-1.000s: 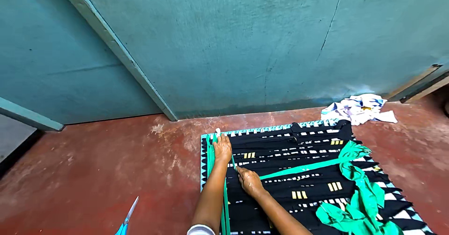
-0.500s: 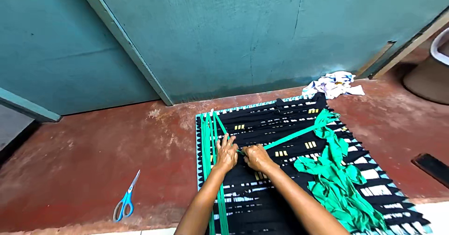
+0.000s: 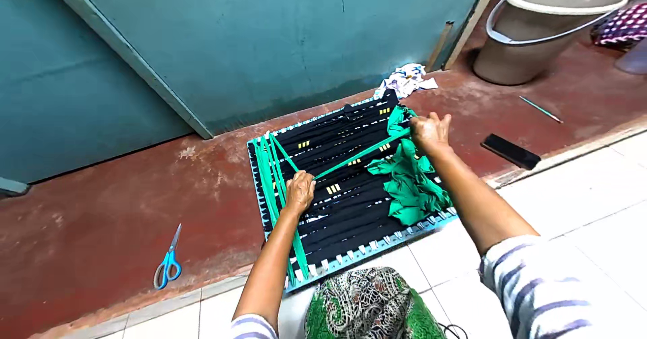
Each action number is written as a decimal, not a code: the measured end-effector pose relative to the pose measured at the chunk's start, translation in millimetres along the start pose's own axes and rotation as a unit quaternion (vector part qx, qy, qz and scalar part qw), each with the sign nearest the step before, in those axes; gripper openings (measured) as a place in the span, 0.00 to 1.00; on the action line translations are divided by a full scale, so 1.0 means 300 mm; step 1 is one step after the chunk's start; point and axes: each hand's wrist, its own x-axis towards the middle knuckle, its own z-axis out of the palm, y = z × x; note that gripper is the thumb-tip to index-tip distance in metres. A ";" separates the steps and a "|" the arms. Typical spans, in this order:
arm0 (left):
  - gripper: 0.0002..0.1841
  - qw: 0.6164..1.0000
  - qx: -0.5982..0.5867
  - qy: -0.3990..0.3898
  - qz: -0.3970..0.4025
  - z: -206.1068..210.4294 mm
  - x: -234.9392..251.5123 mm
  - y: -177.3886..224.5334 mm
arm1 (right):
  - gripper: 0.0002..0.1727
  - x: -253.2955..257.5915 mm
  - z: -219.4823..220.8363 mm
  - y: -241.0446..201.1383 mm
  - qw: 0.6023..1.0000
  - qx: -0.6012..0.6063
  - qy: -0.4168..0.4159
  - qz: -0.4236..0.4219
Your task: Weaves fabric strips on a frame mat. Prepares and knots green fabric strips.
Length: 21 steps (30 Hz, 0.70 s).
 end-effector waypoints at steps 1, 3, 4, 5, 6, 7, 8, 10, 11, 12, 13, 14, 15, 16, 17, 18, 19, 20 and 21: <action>0.19 1.000 -0.004 0.005 -0.002 0.001 0.011 0.023 | 0.13 0.000 -0.049 -0.004 1.000 0.022 0.000 0.001; 0.18 0.999 -0.026 0.034 -0.007 0.008 0.029 0.052 | 0.15 0.004 -0.107 -0.011 0.994 0.105 0.020 -0.021; 0.17 0.998 -0.035 0.054 -0.005 0.014 0.038 0.060 | 0.16 0.006 -0.114 -0.013 0.989 0.138 0.041 -0.043; 0.17 0.997 -0.038 0.067 -0.004 0.017 0.047 0.069 | 0.15 0.009 -0.111 -0.018 0.984 0.156 0.060 -0.063; 0.17 0.997 -0.035 0.069 -0.001 0.021 0.051 0.077 | 0.15 0.011 -0.097 -0.023 0.980 0.165 0.072 -0.082; 0.17 0.997 -0.029 0.066 0.003 0.028 0.049 0.081 | 0.15 0.010 -0.074 -0.027 0.978 0.169 0.074 -0.096; 0.17 0.998 -0.021 0.054 0.007 0.035 0.046 0.081 | 0.15 0.014 -0.047 -0.030 0.978 0.168 0.065 -0.103; 0.18 0.999 -0.016 0.032 0.019 0.059 0.032 0.071 | 0.15 0.036 0.014 -0.023 0.985 0.148 0.029 -0.088; 0.18 0.999 -0.019 0.033 0.031 0.076 0.023 0.062 | 0.14 0.052 0.045 -0.015 0.989 0.126 0.012 -0.073; 0.17 0.998 -0.025 0.044 0.046 0.095 0.016 0.050 | 0.13 0.073 0.078 0.000 0.994 0.099 -0.008 -0.053; 0.16 0.995 -0.029 0.067 0.064 0.117 0.011 0.037 | 0.13 0.097 0.111 0.019 0.997 0.070 -0.024 -0.028; 0.14 0.991 -0.034 0.097 0.085 0.141 0.009 0.024 | 0.13 0.120 0.144 0.042 0.998 0.051 -0.034 0.000; 0.13 0.986 -0.037 0.127 0.104 0.163 0.008 0.012 | 0.13 0.143 0.172 0.064 0.997 0.045 -0.046 0.036; 0.12 0.981 -0.042 0.149 0.118 0.182 0.009 0.003 | 0.15 0.167 0.193 0.081 0.993 0.045 -0.072 0.077; 0.11 0.978 -0.049 0.160 0.126 0.201 0.011 -0.003 | 0.16 0.191 0.213 0.093 0.987 0.047 -0.101 0.116; 0.11 0.975 -0.055 0.167 0.132 0.219 0.013 -0.004 | 0.17 0.215 0.236 0.102 0.980 0.049 -0.125 0.146; 0.11 0.974 -0.059 0.171 0.137 0.237 0.018 -0.003 | 0.18 0.235 0.263 0.110 0.975 0.052 -0.139 0.166; 0.11 0.973 -0.062 0.172 0.139 0.252 0.025 -0.001 | 0.20 0.254 0.294 0.117 0.973 0.052 -0.140 0.176; 0.11 0.973 -0.066 0.173 0.141 0.264 0.033 0.002 | 0.23 0.273 0.321 0.121 0.971 0.052 -0.143 0.182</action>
